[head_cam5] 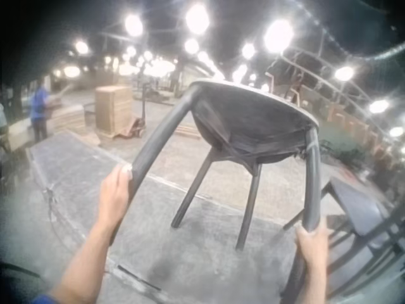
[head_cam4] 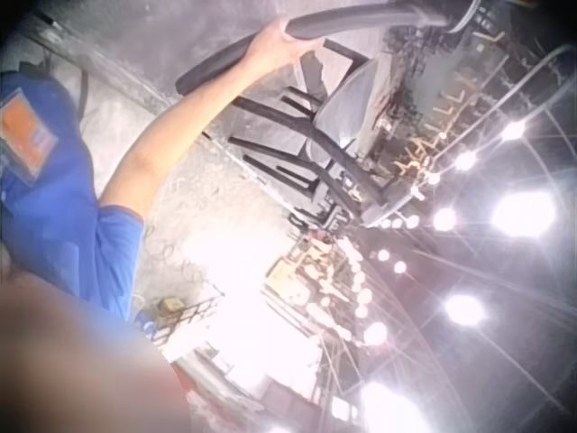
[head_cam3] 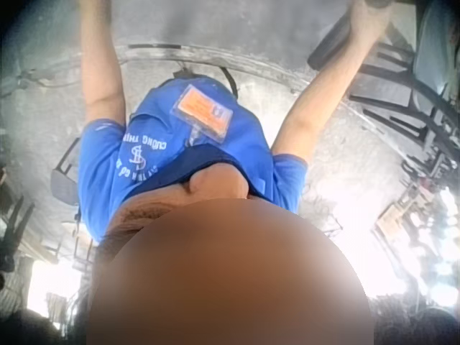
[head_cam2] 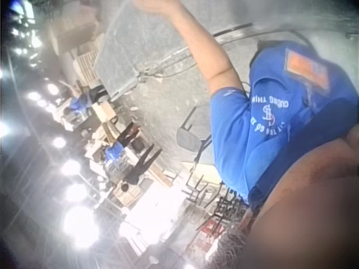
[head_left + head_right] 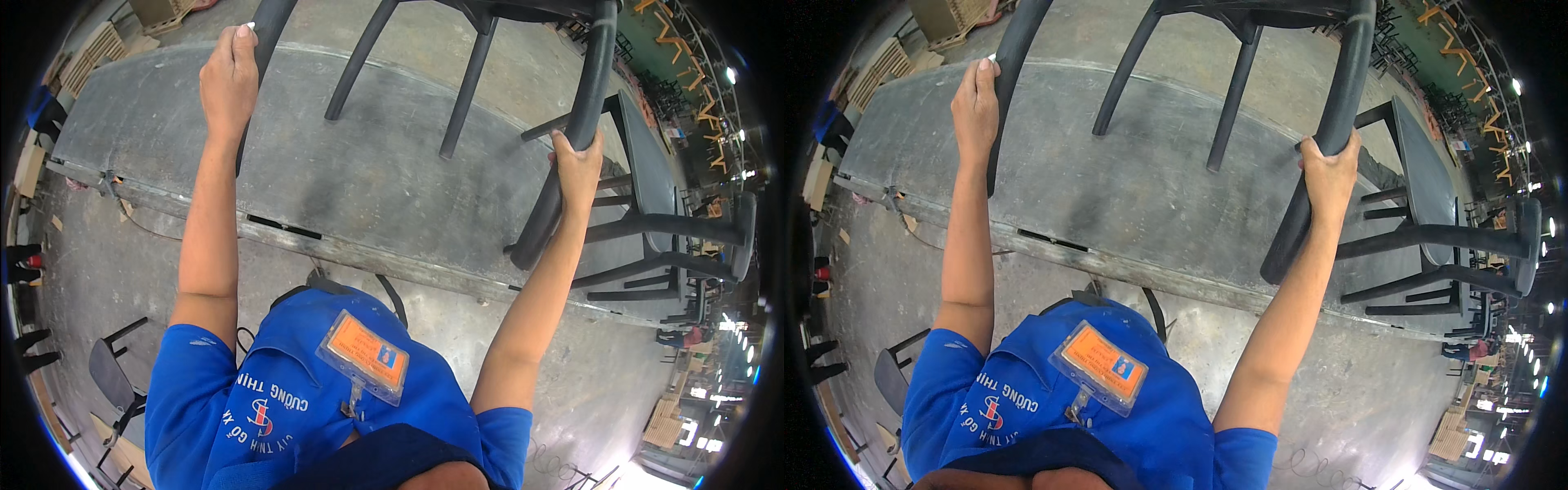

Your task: The person repeatedly lifts and rotates a black chair, then uses a white marker to draw curved marks on the seat surface. The person handles the chair one at a time, repositioning it multiple times to mark different areas.

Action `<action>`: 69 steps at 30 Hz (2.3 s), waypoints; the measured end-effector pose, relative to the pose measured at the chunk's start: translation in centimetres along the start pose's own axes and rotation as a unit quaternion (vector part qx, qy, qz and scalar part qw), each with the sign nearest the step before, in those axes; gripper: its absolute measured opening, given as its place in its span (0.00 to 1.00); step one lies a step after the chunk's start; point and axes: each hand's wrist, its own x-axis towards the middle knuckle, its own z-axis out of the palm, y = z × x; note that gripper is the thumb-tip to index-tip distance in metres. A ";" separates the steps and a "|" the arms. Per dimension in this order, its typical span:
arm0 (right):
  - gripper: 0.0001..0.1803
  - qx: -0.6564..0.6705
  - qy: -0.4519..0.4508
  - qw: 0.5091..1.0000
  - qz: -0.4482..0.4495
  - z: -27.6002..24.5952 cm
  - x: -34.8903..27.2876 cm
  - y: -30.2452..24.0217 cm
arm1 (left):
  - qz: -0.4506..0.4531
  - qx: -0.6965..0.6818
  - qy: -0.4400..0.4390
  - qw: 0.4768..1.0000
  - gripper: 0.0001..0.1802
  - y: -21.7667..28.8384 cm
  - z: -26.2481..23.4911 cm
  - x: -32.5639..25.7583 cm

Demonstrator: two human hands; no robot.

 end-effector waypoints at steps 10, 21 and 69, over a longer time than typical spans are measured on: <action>0.45 -0.048 0.007 0.998 -0.046 0.1 0.7 0.5 | 0.218 0.316 0.068 0.921 0.09 -0.1 1.2 -4.2; 0.46 -0.013 0.018 0.995 -0.098 -0.7 -3.3 0.4 | 0.169 0.344 0.105 0.918 0.08 -2.0 -0.6 -11.9; 0.45 0.092 -0.012 0.993 -0.072 -1.2 -12.2 1.8 | 0.294 0.544 -0.014 0.786 0.15 7.1 2.9 6.9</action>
